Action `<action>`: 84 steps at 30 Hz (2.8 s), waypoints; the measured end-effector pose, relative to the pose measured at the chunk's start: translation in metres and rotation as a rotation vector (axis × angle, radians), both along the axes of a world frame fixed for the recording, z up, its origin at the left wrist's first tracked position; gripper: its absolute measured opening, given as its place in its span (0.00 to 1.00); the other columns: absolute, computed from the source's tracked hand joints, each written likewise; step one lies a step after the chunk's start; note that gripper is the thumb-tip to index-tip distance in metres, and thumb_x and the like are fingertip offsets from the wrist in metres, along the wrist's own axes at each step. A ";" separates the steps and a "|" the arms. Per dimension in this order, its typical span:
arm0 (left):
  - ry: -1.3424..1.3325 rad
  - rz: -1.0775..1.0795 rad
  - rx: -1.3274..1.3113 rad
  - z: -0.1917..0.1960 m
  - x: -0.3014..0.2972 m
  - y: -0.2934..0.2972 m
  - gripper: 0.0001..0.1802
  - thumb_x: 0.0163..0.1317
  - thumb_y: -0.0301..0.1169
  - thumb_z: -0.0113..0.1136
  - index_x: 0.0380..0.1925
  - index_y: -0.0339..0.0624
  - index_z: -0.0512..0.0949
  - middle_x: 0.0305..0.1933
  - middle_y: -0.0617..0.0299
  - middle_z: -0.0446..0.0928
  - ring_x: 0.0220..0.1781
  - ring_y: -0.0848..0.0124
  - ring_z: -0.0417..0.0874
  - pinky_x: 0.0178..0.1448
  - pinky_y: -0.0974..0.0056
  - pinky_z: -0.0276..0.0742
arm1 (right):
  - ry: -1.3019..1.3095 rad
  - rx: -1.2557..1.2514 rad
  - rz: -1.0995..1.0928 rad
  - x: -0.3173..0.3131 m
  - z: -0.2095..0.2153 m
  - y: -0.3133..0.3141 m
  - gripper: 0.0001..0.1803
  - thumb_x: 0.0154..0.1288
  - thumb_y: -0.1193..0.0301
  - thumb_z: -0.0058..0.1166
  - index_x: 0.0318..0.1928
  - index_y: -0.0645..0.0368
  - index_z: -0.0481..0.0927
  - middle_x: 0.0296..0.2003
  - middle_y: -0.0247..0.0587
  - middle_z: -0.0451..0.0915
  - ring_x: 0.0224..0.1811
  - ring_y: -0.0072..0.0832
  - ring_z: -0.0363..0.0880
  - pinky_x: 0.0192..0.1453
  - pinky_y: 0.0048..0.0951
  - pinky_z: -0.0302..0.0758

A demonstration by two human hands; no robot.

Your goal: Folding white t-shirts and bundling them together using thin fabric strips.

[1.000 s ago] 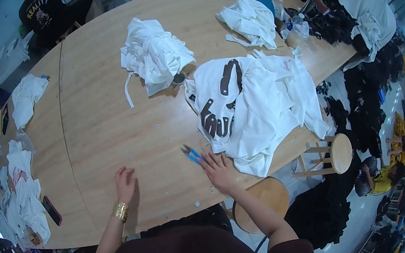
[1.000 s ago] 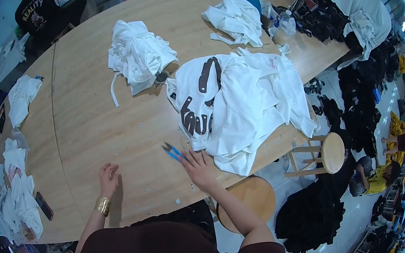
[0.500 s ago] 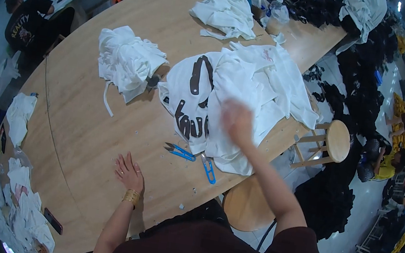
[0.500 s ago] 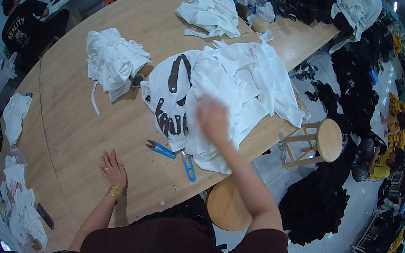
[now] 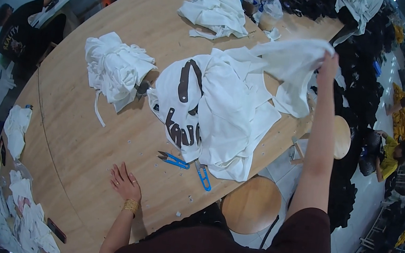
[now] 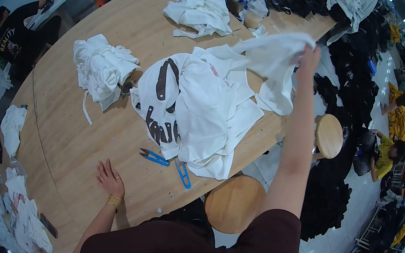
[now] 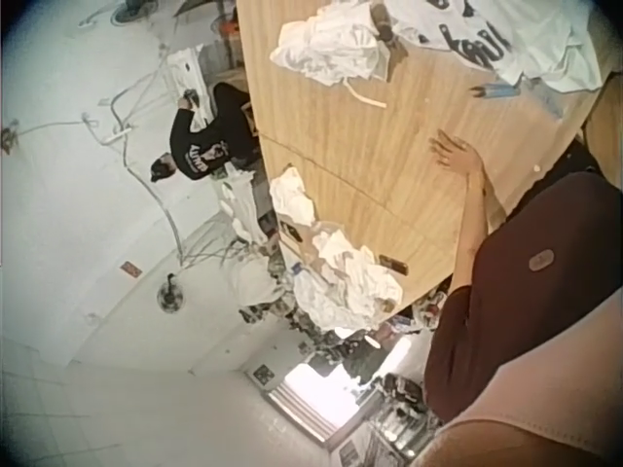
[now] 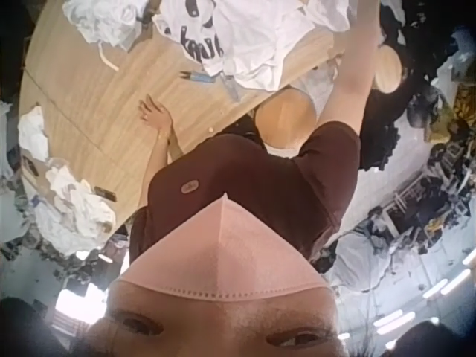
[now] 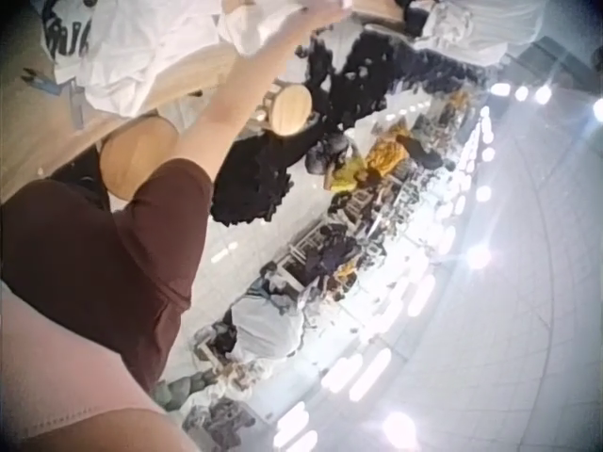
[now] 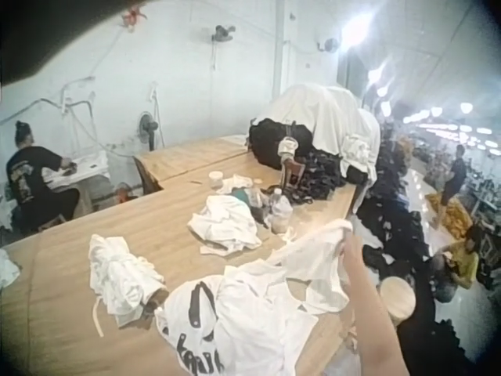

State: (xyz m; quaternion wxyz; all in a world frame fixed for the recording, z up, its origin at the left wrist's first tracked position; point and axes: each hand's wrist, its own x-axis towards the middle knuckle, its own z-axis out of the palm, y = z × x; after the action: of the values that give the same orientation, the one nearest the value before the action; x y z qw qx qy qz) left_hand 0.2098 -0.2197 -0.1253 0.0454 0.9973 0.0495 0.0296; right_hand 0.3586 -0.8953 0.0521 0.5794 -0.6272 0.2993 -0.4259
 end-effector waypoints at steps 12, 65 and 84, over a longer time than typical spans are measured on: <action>-0.018 0.016 0.016 0.005 0.002 -0.002 0.27 0.65 0.39 0.39 0.65 0.57 0.56 0.71 0.57 0.48 0.72 0.56 0.45 0.69 0.44 0.39 | -0.539 -0.203 0.034 -0.063 0.110 -0.061 0.18 0.61 0.68 0.41 0.49 0.61 0.72 0.44 0.46 0.76 0.46 0.38 0.76 0.53 0.41 0.74; 0.109 0.027 -0.135 0.017 0.006 0.001 0.26 0.60 0.37 0.44 0.60 0.48 0.63 0.69 0.49 0.50 0.72 0.50 0.44 0.69 0.42 0.35 | 0.655 -0.875 0.924 0.309 -0.111 0.408 0.49 0.49 0.53 0.59 0.67 0.55 0.50 0.51 0.65 0.70 0.53 0.54 0.70 0.57 0.42 0.67; 0.112 0.016 -0.167 0.017 0.007 -0.001 0.27 0.60 0.37 0.44 0.61 0.48 0.63 0.70 0.50 0.49 0.72 0.51 0.43 0.69 0.41 0.34 | 0.715 -1.085 0.133 0.312 -0.013 0.158 0.16 0.55 0.62 0.51 0.38 0.61 0.79 0.35 0.55 0.79 0.40 0.49 0.78 0.45 0.45 0.74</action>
State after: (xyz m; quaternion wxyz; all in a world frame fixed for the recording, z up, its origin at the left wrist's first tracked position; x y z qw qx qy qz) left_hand 0.2166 -0.2209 -0.1083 0.1255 0.9897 0.0620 -0.0300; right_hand 0.6701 -0.7377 0.0390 0.0702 -0.9508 0.1766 -0.2448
